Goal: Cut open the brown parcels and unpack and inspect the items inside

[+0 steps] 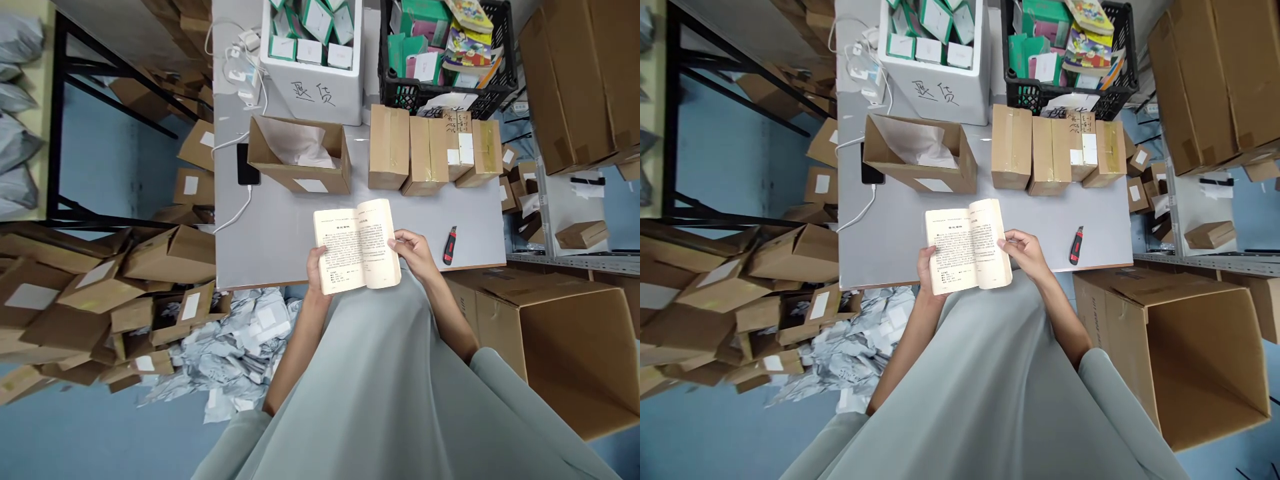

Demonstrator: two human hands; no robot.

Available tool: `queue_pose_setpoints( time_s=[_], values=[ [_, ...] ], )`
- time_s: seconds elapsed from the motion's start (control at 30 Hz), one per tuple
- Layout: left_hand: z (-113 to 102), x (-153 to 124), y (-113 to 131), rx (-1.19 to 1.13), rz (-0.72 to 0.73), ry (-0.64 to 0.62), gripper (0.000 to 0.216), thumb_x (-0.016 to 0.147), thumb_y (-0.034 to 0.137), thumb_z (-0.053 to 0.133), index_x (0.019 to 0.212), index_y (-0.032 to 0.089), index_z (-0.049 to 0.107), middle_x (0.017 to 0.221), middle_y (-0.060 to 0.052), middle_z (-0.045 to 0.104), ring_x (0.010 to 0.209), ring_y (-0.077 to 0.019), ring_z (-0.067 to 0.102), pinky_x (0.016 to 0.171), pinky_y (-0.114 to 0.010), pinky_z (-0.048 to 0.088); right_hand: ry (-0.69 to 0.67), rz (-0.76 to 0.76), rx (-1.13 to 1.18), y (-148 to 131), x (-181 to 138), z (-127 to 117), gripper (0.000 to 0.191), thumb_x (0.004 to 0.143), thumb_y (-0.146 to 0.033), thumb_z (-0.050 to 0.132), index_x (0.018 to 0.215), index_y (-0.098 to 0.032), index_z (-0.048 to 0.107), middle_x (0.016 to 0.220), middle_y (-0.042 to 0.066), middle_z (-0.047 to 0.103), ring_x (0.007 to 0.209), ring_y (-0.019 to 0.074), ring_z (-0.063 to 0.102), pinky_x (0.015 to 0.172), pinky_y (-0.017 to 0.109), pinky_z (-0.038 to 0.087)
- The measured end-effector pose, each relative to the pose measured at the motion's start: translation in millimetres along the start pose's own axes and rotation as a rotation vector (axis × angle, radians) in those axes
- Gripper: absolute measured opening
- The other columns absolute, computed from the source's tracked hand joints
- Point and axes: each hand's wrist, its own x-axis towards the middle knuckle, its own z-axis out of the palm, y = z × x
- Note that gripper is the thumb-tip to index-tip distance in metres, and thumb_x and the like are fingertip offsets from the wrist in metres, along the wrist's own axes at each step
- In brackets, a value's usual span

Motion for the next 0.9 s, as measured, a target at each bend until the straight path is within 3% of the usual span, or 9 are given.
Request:
queue_pose_setpoints(
  time_s=[0.27,0.6,0.8,0.9],
  values=[
    [9.7,-0.2,6.9,0.067,-0.001,0.02,0.061,0.079,0.037,0.076,0.136,0.017,0.075,0.126,-0.013,0.085,0.139,-0.0432,0.072,0.117,-0.055,0.062,-0.049,-0.019,-0.026,-5.7,-2.5,-3.5,0.052,0.081,-0.071,0.092,0.091,-0.023,0.077,0.085,0.002,0.076,0.077,0.0182,0.068,0.07,0.03,0.057],
    [10.4,-2.2,0.8,0.155,-0.043,-0.137,0.076,0.075,0.044,0.085,0.145,0.018,0.072,0.14,-0.014,0.081,0.146,-0.045,0.067,0.126,-0.058,0.054,-0.126,0.045,-0.027,-2.5,-7.2,19.3,0.053,0.078,-0.067,0.096,0.094,-0.023,0.071,0.074,-0.004,0.067,0.069,0.015,0.062,0.067,0.029,0.058],
    [3.6,-1.4,-1.3,0.096,-0.07,-0.075,0.06,0.074,0.041,0.086,0.129,0.018,0.079,0.128,-0.011,0.086,0.14,-0.0442,0.071,0.124,-0.053,0.057,-0.127,0.065,-0.035,-1.6,-7.1,19.7,0.056,0.074,-0.07,0.096,0.093,-0.023,0.072,0.076,-0.003,0.065,0.071,0.0153,0.064,0.064,0.028,0.058],
    [1.5,-3.1,-1.8,0.076,-0.094,-0.075,0.061,0.076,0.044,0.086,0.131,0.019,0.079,0.131,-0.011,0.084,0.143,-0.0435,0.07,0.124,-0.053,0.056,-0.122,0.081,-0.019,0.1,-8.6,20.6,0.058,0.073,-0.072,0.096,0.093,-0.023,0.073,0.076,-0.002,0.069,0.072,0.0163,0.066,0.066,0.028,0.059]
  ],
)
